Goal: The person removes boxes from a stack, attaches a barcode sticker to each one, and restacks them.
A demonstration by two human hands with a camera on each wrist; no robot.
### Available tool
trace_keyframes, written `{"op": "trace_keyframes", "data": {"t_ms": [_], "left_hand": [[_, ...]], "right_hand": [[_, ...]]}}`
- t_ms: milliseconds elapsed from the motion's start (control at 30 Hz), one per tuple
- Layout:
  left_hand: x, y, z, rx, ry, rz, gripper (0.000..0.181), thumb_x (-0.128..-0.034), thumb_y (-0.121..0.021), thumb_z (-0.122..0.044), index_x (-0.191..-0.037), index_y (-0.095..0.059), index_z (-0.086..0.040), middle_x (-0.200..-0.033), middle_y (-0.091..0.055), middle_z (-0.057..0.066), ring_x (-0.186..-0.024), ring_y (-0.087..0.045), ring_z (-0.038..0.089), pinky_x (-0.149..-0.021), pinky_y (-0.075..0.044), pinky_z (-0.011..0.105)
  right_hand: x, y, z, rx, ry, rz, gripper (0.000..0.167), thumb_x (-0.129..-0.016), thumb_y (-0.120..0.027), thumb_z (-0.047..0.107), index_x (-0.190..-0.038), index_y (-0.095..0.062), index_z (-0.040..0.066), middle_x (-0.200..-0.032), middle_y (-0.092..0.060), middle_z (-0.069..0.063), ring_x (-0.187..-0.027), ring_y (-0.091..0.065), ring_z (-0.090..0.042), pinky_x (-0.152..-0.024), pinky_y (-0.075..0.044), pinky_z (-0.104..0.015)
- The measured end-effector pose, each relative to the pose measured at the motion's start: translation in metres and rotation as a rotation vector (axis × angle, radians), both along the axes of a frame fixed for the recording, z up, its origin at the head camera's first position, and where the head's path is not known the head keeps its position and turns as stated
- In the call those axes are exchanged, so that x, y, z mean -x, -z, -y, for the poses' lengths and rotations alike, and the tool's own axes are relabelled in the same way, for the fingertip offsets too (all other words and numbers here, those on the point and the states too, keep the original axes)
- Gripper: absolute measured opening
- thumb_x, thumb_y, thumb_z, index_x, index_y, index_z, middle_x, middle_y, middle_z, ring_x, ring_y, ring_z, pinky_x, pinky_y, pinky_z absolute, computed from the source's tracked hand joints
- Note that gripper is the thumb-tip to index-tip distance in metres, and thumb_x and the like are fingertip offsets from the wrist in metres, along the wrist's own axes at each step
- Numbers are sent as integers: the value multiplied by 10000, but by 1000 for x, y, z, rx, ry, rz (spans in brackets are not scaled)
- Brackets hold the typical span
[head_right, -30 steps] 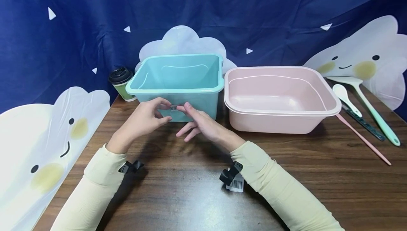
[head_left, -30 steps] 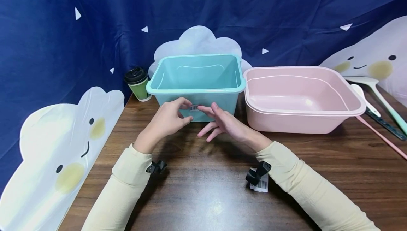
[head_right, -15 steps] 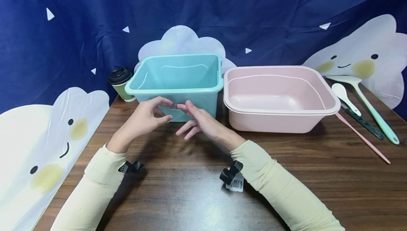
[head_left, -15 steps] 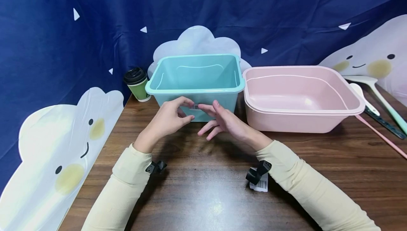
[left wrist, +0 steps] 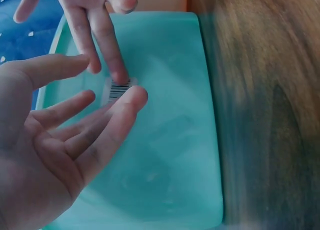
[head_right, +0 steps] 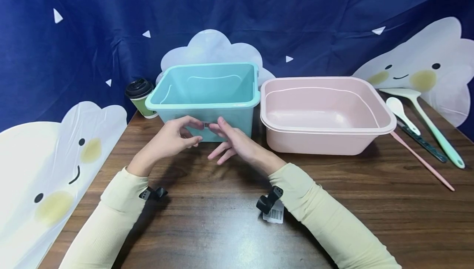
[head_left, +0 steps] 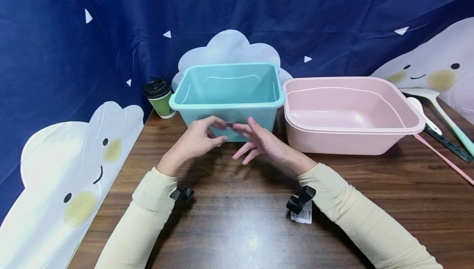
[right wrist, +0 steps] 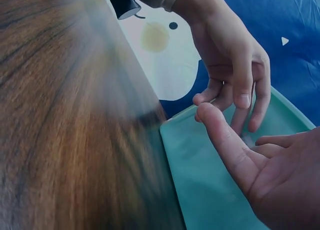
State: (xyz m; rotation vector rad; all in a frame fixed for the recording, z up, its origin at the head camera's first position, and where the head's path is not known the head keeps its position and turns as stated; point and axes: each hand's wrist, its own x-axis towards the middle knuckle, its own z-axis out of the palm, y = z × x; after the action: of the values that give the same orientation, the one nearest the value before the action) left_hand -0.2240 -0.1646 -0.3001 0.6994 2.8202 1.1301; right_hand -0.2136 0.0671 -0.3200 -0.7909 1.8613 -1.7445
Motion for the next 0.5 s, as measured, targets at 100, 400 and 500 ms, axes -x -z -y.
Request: {"op": "trace_keyframes", "data": {"t_ms": [100,400,500], "left_hand": [[2,3,2,1,8,34,368,-938,-716,-203,-1264,-641,-50,-1228,-710,130,-781,-720,167,-650,-562,309],[8,8,6,44,28,93,414,-961,-677,-239,-1306,-629,-15,-1202,-716,139,-791,-730,193,-640,-564,282],[8,8,6,57,29,107,416,-962,-676,-236,-1306,-628,-8,-1212,-712,151,-790,-733,199,-642,-564,276]], "right_hand": [[2,2,-1,3,0,45,1050,-934,-190,817,-1592,-194,-2,-1667,-218,-173,-1004,-734,-278,-752,-617,-355],[10,8,-7,22,2,142,1064,-916,-225,837,-1599,-180,24,-1653,-276,-154,-971,-745,-229,-745,-618,-339],[11,10,-8,19,-3,156,1042,-927,-209,824,-1600,-179,29,-1650,-282,-155,-976,-744,-235,-746,-617,-338]]}}
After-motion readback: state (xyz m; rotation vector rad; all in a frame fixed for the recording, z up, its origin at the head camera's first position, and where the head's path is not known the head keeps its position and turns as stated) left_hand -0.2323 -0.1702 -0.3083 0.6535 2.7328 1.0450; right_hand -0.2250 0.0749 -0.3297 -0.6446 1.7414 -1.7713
